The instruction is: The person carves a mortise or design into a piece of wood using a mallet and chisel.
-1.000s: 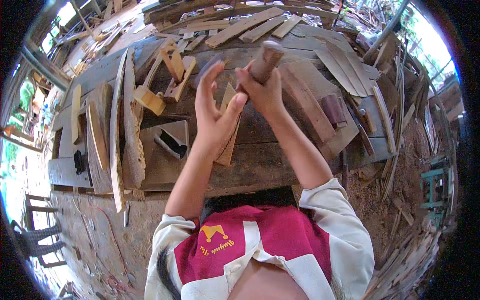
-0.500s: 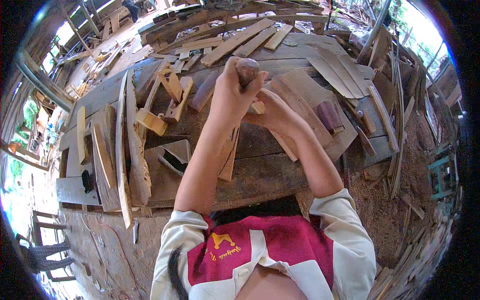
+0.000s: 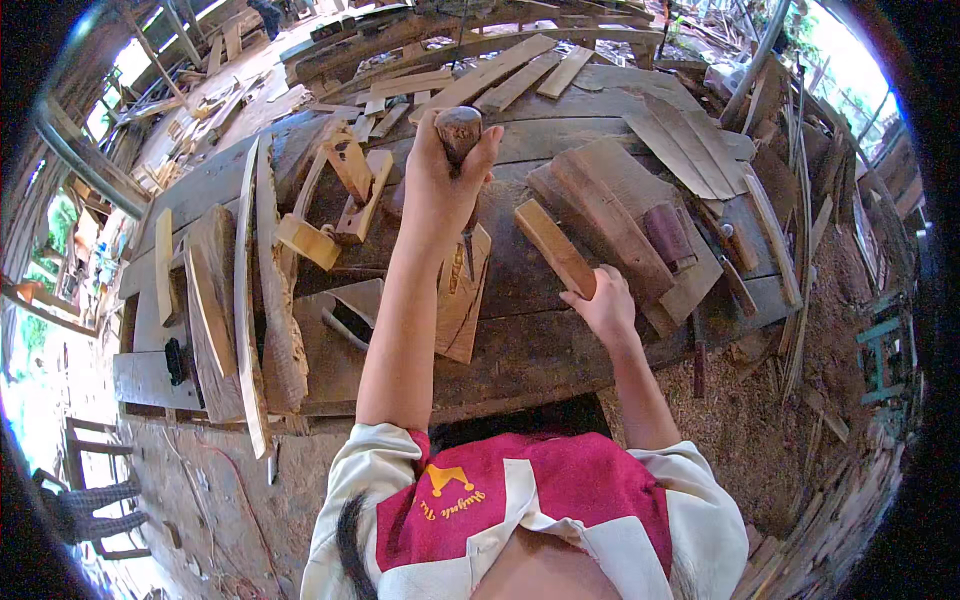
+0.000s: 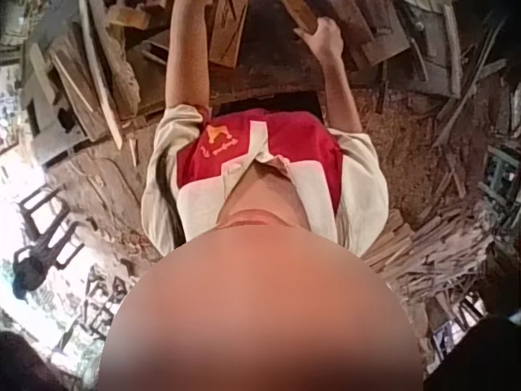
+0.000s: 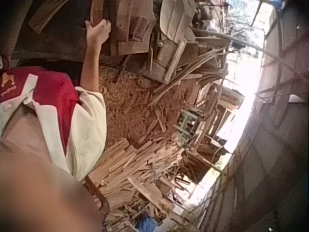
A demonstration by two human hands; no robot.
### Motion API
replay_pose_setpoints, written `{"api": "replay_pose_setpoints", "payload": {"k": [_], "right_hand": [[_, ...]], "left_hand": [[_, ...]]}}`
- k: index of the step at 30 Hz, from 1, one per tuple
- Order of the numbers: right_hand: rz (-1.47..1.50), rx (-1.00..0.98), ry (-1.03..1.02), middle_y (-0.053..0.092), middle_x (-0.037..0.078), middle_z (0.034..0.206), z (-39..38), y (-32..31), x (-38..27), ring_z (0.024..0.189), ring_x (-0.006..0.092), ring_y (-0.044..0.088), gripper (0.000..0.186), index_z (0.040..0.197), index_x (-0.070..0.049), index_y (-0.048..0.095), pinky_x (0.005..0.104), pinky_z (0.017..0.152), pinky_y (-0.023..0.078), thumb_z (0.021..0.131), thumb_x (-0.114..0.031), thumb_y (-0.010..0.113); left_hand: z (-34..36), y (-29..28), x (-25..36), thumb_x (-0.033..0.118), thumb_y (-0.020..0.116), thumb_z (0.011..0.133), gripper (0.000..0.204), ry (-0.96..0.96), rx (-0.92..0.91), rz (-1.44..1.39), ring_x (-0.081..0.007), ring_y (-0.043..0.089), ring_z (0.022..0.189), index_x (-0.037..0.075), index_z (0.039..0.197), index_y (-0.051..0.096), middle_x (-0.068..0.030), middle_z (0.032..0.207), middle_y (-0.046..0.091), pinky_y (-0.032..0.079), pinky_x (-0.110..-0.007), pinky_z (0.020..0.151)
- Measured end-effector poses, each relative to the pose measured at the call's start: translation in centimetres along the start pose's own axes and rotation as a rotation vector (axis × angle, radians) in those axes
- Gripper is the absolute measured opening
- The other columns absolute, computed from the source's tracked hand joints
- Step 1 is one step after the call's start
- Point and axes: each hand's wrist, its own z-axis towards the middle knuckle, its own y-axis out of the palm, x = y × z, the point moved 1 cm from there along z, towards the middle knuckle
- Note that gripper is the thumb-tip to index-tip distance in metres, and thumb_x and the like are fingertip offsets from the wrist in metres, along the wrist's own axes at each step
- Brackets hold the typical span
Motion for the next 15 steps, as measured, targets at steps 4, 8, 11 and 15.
{"api": "replay_pose_setpoints", "payload": {"k": [4, 8, 11, 15], "right_hand": [[-0.091, -0.006, -0.01, 0.051, 0.019, 0.118, 0.4, -0.5, -0.1, 0.109, 0.0333, 0.049, 0.064, 0.114, 0.004, 0.05, 0.04, 0.09, 0.042, 0.069, -0.036, 0.072], [0.078, 0.404, -0.35, 0.053, 0.018, 0.114, 1.7, -2.7, 0.5, 0.105, 0.0292, 0.053, 0.047, 0.105, 0.003, 0.053, 0.0374, 0.087, 0.044, 0.073, -0.028, 0.07], [0.562, 0.405, -0.236, 0.056, 0.017, 0.105, 3.2, -8.1, -1.1, 0.095, 0.0233, 0.055, 0.043, 0.103, 0.002, 0.053, 0.0308, 0.079, 0.044, 0.075, -0.027, 0.068], [1.135, 0.25, -0.351, 0.058, 0.015, 0.098, 2.4, -15.7, -4.2, 0.086, 0.0219, 0.057, 0.046, 0.105, 0.002, 0.052, 0.0293, 0.074, 0.044, 0.074, -0.028, 0.068]], "left_hand": [[-0.3, 0.4, 1.4, 0.019, 0.066, 0.081, 0.028, -0.046, -0.003, 0.059, -0.0092, 0.048, 0.058, 0.003, 0.087, 0.044, -0.0047, 0.068, 0.053, 0.041, -0.024, 0.054], [-0.3, 0.6, -0.1, 0.016, 0.066, 0.079, 0.027, 0.055, 0.0, 0.05, -0.011, 0.046, 0.062, 0.002, 0.088, 0.044, -0.0063, 0.07, 0.053, 0.04, -0.024, 0.057], [-0.6, 0.7, -0.1, 0.012, 0.066, 0.079, 0.022, 0.097, -0.041, 0.09, -0.009, 0.053, 0.06, 0.005, 0.092, 0.049, -0.0017, 0.072, 0.055, 0.044, -0.023, 0.054], [-0.7, 1.9, 0.7, 0.012, 0.065, 0.077, 0.026, 0.074, -0.092, 0.104, -0.0136, 0.05, 0.061, 0.003, 0.092, 0.047, -0.0067, 0.071, 0.053, 0.042, -0.026, 0.058]]}}
